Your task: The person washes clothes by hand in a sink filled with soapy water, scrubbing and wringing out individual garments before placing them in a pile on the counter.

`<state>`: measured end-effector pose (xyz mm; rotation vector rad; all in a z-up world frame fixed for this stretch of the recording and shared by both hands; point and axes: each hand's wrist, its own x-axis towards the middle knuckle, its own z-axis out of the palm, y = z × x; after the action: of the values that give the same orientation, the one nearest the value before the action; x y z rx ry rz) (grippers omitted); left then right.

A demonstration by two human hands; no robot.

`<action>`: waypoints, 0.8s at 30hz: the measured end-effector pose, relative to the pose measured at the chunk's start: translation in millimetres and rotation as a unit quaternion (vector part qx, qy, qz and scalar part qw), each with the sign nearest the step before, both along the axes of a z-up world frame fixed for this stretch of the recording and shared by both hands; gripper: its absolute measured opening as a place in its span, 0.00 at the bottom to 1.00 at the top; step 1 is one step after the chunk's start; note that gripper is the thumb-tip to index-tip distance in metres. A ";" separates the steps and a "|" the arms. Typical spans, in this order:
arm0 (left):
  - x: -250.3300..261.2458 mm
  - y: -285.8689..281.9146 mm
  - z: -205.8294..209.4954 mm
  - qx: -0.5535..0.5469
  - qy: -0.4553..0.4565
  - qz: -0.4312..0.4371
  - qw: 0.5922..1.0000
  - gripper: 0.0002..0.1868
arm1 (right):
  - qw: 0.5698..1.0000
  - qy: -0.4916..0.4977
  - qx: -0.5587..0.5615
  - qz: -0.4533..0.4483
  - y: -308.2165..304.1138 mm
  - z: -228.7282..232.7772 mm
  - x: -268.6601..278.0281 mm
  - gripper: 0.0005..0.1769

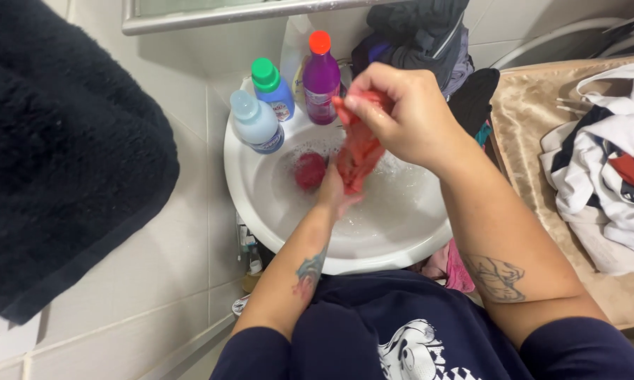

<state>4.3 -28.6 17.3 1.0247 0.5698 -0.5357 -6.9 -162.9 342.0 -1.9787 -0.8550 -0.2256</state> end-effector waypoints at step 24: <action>-21.1 74.5 -66.9 0.450 -0.184 -0.198 0.852 0.25 | 0.899 0.164 -0.339 -0.223 -56.1 -355.1 45.3 0.17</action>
<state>-16.8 45.9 -49.6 2.1225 0.2386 -0.4013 38.4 -219.0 -13.0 -2.7538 -0.2488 0.1793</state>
